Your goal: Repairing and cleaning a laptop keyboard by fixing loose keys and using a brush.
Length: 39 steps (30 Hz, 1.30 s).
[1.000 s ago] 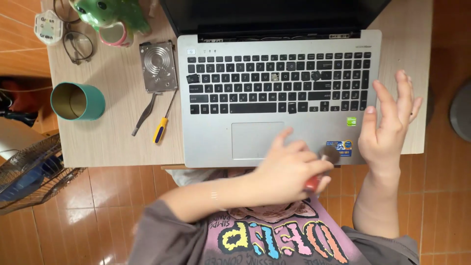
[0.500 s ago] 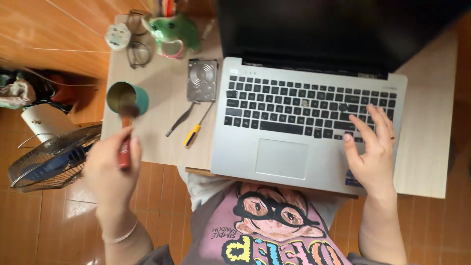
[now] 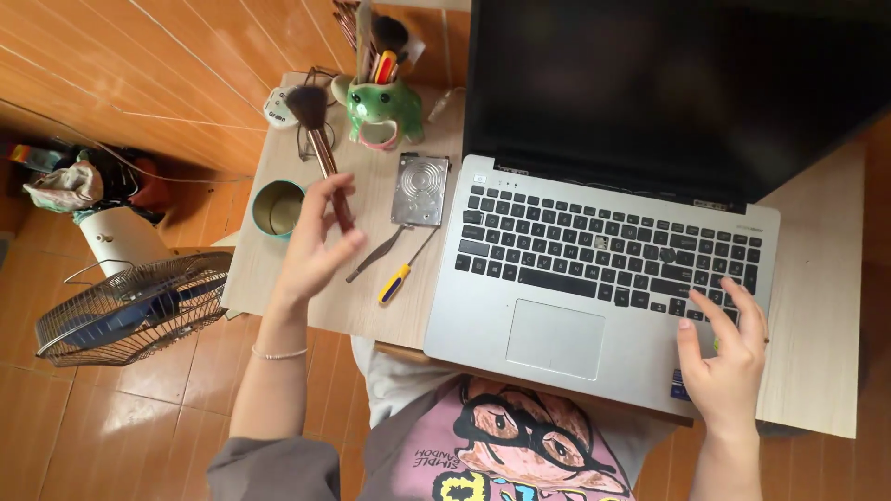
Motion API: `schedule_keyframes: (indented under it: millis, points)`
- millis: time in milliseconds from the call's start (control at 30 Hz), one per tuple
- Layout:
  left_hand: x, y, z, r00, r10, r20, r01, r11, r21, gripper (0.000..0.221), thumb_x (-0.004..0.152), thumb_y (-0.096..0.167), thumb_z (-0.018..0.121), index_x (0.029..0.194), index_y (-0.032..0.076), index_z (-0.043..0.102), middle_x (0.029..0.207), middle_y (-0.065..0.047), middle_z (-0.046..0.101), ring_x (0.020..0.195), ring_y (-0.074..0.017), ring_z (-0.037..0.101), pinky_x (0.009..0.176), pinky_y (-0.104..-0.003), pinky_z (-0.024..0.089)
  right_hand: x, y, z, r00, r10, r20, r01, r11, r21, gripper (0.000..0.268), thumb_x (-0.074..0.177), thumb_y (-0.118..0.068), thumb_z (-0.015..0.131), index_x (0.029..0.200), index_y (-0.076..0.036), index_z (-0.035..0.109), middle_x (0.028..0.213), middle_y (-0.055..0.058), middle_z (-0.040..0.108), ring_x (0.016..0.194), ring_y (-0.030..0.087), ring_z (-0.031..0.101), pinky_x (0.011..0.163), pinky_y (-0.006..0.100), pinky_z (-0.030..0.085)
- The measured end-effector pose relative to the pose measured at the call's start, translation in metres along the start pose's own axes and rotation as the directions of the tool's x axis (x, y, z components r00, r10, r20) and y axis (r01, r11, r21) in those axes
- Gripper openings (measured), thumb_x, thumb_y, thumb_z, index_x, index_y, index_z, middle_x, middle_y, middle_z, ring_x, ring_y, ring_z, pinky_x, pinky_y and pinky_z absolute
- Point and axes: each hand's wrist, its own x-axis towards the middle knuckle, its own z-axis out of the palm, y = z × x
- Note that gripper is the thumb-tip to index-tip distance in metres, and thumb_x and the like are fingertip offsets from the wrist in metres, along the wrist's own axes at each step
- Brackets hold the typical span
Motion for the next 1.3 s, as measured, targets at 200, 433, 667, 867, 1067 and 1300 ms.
schedule_keyframes:
  millis: [200, 433, 667, 867, 1067, 1300]
  points:
    - [0.062, -0.045, -0.011, 0.915, 0.114, -0.388, -0.176, 0.976, -0.128, 0.018, 0.114, -0.007, 0.059, 0.127, 0.000, 0.050, 0.115, -0.016, 0.060, 0.097, -0.0216, 0.062, 0.088, -0.034, 0.052, 0.005, -0.011, 0.001, 0.997, 0.054, -0.056, -0.052, 0.998, 0.037, 0.028, 0.098, -0.013, 0.067, 0.125, -0.007, 0.072, 0.149, 0.013, 0.055, 0.144, 0.035, 0.049, 0.120, 0.046, 0.042]
    - [0.188, -0.080, -0.030, 0.798, 0.308, -0.518, -0.418, 0.902, -0.107, 0.071, 0.103, -0.012, 0.058, 0.152, 0.011, 0.013, 0.121, -0.014, 0.065, 0.111, -0.0187, 0.068, 0.096, -0.032, 0.057, 0.001, -0.015, 0.002, 0.993, 0.075, -0.089, -0.070, 0.996, 0.052, 0.025, 0.099, -0.013, 0.067, 0.123, -0.009, 0.073, 0.147, 0.011, 0.056, 0.144, 0.034, 0.050, 0.119, 0.045, 0.042]
    - [0.214, -0.132, -0.033, 0.933, 0.191, -0.305, -0.211, 0.977, -0.033, 0.026, 0.120, 0.009, 0.052, 0.144, 0.002, 0.047, 0.106, -0.007, 0.074, 0.097, -0.0133, 0.070, 0.083, -0.028, 0.056, -0.002, -0.006, 0.007, 0.993, 0.086, -0.083, -0.083, 0.996, 0.040, 0.025, 0.098, -0.012, 0.068, 0.121, -0.010, 0.073, 0.147, 0.010, 0.058, 0.138, 0.033, 0.052, 0.118, 0.044, 0.043]
    - [0.200, -0.066, -0.029, 0.870, 0.441, -0.221, -0.339, 0.859, 0.383, 0.023, 0.119, 0.013, 0.051, 0.139, 0.001, 0.047, 0.096, -0.009, 0.075, 0.085, -0.0180, 0.076, 0.076, -0.031, 0.061, 0.005, -0.012, 0.001, 0.992, 0.091, -0.083, -0.089, 0.996, 0.028, 0.020, 0.098, -0.010, 0.068, 0.117, -0.009, 0.074, 0.145, 0.010, 0.059, 0.135, 0.031, 0.053, 0.114, 0.042, 0.044]
    - [0.203, -0.085, -0.025, 0.902, 0.404, -0.149, -0.236, 0.753, 0.615, 0.015, 0.116, 0.015, 0.062, 0.117, 0.000, 0.060, 0.092, -0.018, 0.073, 0.080, -0.0381, 0.071, 0.070, -0.044, 0.054, 0.011, -0.019, 0.003, 0.994, 0.067, -0.087, -0.063, 0.997, 0.048, 0.019, 0.098, -0.009, 0.068, 0.116, -0.008, 0.074, 0.146, 0.011, 0.058, 0.136, 0.031, 0.053, 0.111, 0.039, 0.044]
    - [0.197, -0.124, -0.037, 0.912, 0.409, 0.036, -0.297, 0.598, 0.745, 0.022, 0.101, 0.015, 0.074, 0.115, -0.002, 0.068, 0.106, -0.026, 0.070, 0.089, -0.0435, 0.069, 0.073, -0.047, 0.056, 0.020, -0.027, -0.001, 0.998, -0.015, -0.068, 0.017, 1.000, 0.017, 0.025, 0.095, -0.007, 0.069, 0.119, -0.006, 0.074, 0.144, 0.012, 0.058, 0.137, 0.033, 0.053, 0.117, 0.042, 0.042]
